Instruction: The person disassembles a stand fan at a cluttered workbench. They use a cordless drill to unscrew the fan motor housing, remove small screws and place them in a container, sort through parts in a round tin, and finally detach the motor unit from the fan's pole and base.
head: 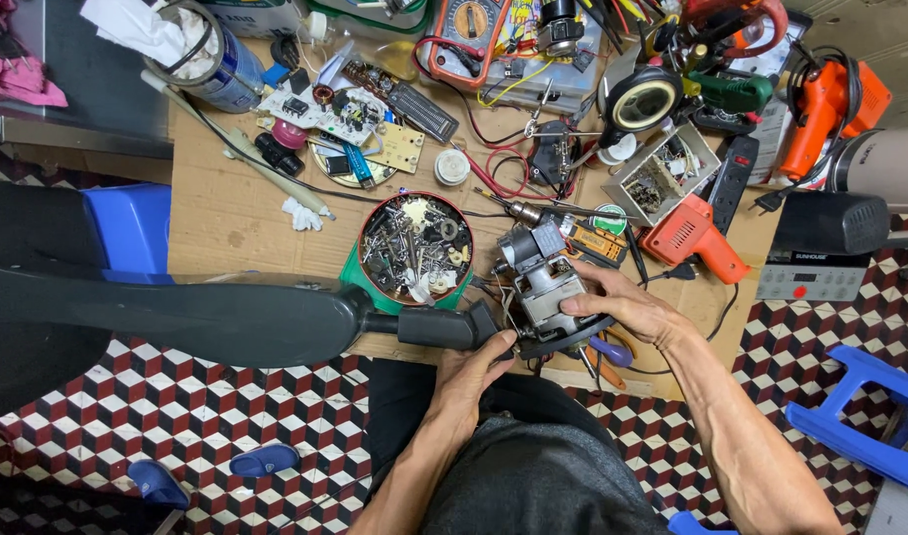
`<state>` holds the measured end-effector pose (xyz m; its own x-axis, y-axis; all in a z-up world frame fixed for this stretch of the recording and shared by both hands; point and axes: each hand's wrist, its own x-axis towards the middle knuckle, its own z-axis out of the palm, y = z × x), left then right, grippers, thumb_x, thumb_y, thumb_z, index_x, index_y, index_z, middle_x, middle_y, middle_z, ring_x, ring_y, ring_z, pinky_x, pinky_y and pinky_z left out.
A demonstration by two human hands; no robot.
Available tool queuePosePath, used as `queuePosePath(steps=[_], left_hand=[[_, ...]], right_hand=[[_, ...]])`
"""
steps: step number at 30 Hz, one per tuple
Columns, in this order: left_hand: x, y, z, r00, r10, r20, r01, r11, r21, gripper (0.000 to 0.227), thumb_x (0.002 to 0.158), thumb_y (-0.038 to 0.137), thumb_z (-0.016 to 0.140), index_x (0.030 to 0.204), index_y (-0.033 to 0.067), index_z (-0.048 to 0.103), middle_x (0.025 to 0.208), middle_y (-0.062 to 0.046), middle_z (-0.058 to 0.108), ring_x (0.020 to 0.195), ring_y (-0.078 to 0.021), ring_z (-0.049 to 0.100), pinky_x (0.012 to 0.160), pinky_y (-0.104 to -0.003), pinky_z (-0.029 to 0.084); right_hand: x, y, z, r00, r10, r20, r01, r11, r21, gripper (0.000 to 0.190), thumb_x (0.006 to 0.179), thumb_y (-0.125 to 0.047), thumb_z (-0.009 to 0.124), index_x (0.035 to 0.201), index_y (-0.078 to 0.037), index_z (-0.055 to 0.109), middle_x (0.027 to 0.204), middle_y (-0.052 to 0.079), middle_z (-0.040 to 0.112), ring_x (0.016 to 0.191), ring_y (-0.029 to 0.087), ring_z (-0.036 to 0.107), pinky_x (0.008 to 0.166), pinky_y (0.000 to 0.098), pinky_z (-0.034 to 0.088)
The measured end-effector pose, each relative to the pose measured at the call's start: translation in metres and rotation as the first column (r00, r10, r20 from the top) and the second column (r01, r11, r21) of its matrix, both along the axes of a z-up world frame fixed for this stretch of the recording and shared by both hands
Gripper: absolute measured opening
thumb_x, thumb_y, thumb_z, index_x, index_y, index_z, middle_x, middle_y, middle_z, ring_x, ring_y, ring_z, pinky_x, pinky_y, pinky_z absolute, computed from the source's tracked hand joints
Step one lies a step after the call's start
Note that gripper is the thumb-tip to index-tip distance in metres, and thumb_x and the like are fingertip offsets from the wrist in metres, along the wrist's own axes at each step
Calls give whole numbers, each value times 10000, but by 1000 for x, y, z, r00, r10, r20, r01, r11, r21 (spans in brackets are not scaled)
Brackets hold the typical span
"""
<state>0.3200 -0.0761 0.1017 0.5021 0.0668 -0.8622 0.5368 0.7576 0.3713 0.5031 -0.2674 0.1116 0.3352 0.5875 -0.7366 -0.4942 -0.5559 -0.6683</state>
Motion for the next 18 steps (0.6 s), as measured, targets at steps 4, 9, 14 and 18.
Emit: queuePosePath(steps=[4, 9, 14, 18], left_hand=[[-1, -1, 0, 1000, 2, 3, -2, 1000, -5, 386, 779, 169, 832, 1090, 33, 647, 1101, -93, 684, 1098, -232, 679, 1015, -458, 582], [1, 1, 5, 1000, 3, 13, -3, 1000, -1, 375, 776, 181, 831, 1076, 42, 654, 1099, -90, 686, 1094, -225, 677, 1013, -461, 573], [0, 1, 2, 1000, -12, 28, 12, 1000, -5, 373, 790, 187, 830, 1075, 31, 649, 1087, -100, 685, 1100, -233, 683, 1031, -464, 570], [1, 1, 7, 1000, -27, 4, 27, 1000, -7, 395, 789, 193, 830, 1099, 28, 649, 1093, -102, 691, 1104, -234, 686, 1034, -454, 567]], right_hand=[[0, -2, -2, 1000, 5, 12, -5, 1000, -6, 926, 748, -406, 764, 1554, -108, 420, 1375, 123, 668, 1208, 216, 631, 1028, 316, 438], [1, -4, -7, 999, 23, 38, -21, 999, -39, 951, 738, -435, 766, 1557, -97, 418, 1391, 134, 660, 1239, 224, 609, 1053, 322, 413], [1, -4, -5, 1000, 14, 17, -14, 999, -29, 963, 726, -448, 770, 1550, -116, 399, 1408, 133, 640, 1262, 241, 615, 1070, 329, 408], [-2, 2, -1, 997, 34, 70, -29, 997, -70, 939, 729, -458, 746, 1561, -157, 430, 1423, 108, 629, 1265, 233, 583, 1064, 344, 420]])
